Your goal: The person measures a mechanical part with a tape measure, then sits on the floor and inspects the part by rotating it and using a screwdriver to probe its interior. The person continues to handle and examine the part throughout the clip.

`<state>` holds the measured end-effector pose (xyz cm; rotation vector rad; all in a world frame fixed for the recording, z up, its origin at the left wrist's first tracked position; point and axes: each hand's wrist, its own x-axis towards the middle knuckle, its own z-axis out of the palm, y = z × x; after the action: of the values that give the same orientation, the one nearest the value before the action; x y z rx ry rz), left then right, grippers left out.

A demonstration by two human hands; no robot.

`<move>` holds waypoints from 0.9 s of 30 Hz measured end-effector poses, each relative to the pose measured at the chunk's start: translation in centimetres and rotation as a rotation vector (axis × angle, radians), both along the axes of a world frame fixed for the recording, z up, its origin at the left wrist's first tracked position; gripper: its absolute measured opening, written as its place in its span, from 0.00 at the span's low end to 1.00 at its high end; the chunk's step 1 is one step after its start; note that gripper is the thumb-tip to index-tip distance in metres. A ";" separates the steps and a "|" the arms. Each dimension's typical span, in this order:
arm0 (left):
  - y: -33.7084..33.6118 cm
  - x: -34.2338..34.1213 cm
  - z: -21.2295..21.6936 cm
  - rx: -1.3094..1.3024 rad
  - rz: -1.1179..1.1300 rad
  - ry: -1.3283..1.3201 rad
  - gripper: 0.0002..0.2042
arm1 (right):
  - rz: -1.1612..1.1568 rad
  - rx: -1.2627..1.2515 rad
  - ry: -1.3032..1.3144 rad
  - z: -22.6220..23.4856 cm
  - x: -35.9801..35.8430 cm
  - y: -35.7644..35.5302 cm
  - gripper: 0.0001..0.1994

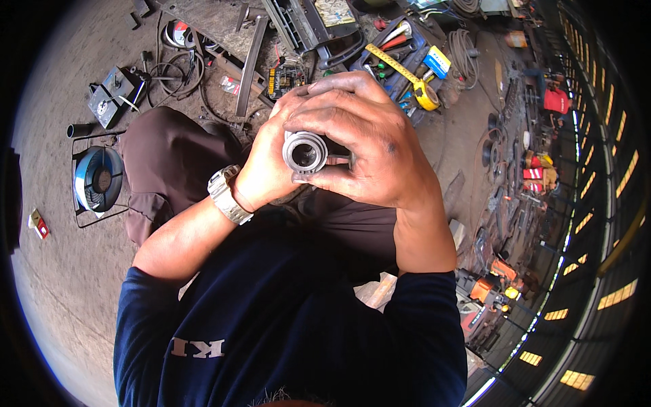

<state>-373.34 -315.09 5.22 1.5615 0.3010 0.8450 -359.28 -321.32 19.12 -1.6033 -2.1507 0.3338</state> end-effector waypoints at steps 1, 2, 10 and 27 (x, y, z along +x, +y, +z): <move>0.0 0.1 0.2 -0.034 0.006 -0.001 0.36 | -0.001 -0.005 0.001 0.2 0.2 0.0 0.30; 0.0 0.3 0.2 0.000 0.024 -0.005 0.36 | -0.001 -0.010 0.002 0.3 0.5 0.0 0.30; -0.2 1.4 0.7 0.008 0.067 0.019 0.35 | -0.017 0.000 0.021 0.7 2.0 0.2 0.30; 1.1 2.9 1.5 -0.103 0.084 0.074 0.34 | -0.032 0.037 0.135 0.5 4.4 2.7 0.28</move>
<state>-370.44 -313.97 6.75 1.4941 0.4599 0.8252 -354.86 -318.58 19.64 -1.5478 -2.0162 0.3791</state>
